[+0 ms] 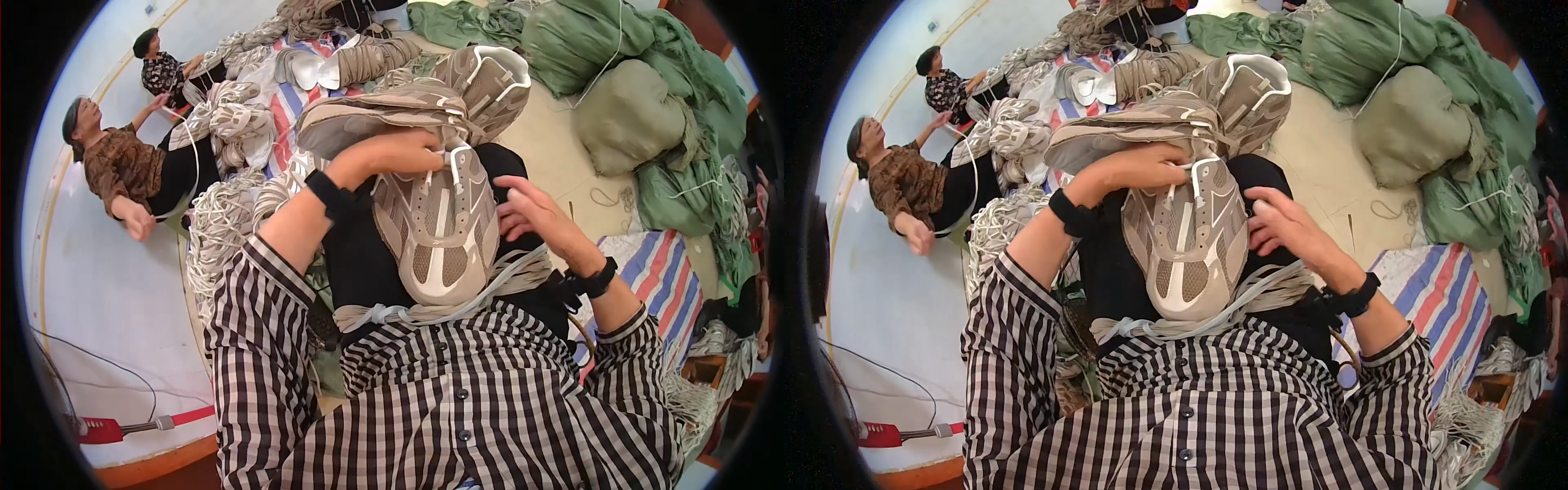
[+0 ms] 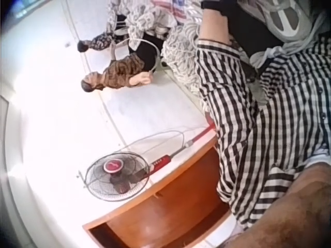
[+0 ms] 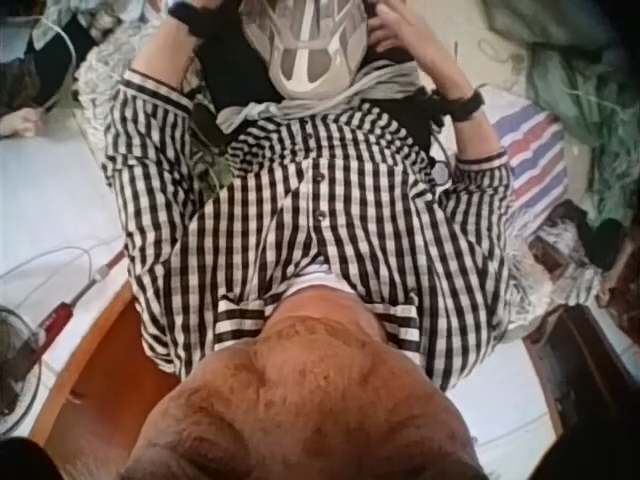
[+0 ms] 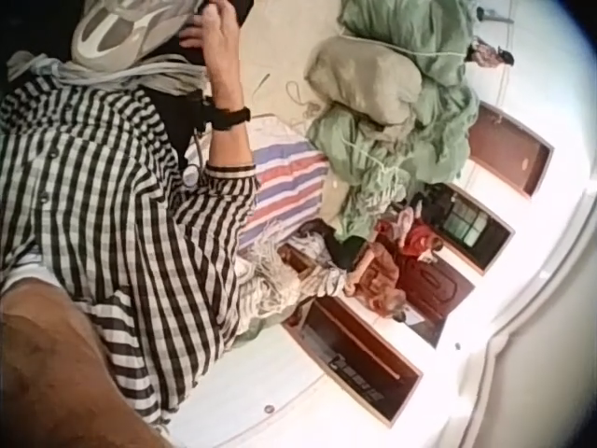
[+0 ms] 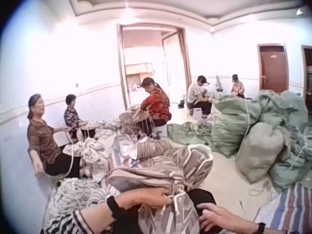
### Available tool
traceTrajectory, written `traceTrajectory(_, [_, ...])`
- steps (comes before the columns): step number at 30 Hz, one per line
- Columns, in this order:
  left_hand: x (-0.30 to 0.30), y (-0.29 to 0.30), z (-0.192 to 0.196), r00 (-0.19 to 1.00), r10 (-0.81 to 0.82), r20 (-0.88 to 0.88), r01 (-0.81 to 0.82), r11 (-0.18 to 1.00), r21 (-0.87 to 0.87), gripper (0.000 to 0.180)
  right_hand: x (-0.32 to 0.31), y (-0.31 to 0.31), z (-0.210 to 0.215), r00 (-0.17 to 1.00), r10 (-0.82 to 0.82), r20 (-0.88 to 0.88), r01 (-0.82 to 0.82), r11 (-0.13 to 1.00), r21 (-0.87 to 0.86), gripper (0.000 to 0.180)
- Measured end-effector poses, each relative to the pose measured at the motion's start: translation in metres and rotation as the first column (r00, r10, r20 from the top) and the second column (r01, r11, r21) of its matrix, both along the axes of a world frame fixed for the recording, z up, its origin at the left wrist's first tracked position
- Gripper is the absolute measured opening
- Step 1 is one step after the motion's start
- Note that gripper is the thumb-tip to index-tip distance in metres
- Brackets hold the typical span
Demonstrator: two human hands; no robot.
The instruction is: The recorder is lacing a pair of beige athletic shoes while sitting in a workshop with several other workers.
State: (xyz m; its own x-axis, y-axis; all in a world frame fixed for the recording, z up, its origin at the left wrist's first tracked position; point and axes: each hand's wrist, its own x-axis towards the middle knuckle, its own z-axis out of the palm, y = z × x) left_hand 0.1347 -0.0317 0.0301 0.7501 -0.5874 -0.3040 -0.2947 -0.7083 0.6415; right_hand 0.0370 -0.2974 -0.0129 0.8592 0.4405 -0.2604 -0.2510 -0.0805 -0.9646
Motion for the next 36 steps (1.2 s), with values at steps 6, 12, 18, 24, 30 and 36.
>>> traceTrajectory(6, [0.010,0.018,-0.014,0.946,0.109,-0.306,-0.208,0.927,-0.313,0.029,0.042,0.016,-0.018,0.945,-0.134,-0.300,0.237,0.911,0.337,0.039])
traceTrajectory(12, [0.004,0.018,-0.011,0.920,0.332,-0.210,-0.387,0.855,-0.345,0.024,0.096,-0.004,-0.002,0.980,-0.059,-0.188,0.110,0.954,0.277,0.019])
traceTrajectory(18, [0.010,0.004,-0.026,0.931,0.347,-0.116,-0.365,0.855,-0.368,0.019,0.118,-0.014,-0.014,0.986,-0.074,-0.149,0.116,0.950,0.291,0.017])
traceTrajectory(24, [0.002,-0.016,-0.027,0.975,0.172,-0.143,-0.222,0.682,-0.697,0.021,0.127,-0.034,-0.036,0.978,-0.078,-0.191,0.115,0.974,0.194,0.013])
traceTrajectory(30, [0.018,-0.026,-0.026,0.990,0.140,-0.030,-0.129,0.785,-0.607,0.027,0.134,-0.049,-0.058,0.994,-0.026,-0.106,0.052,0.968,0.247,0.010])
traceTrajectory(36, [0.041,-0.017,-0.039,0.980,0.190,-0.054,-0.198,0.938,-0.286,0.029,0.128,-0.026,-0.031,0.997,-0.010,-0.071,0.021,0.989,0.146,0.012])
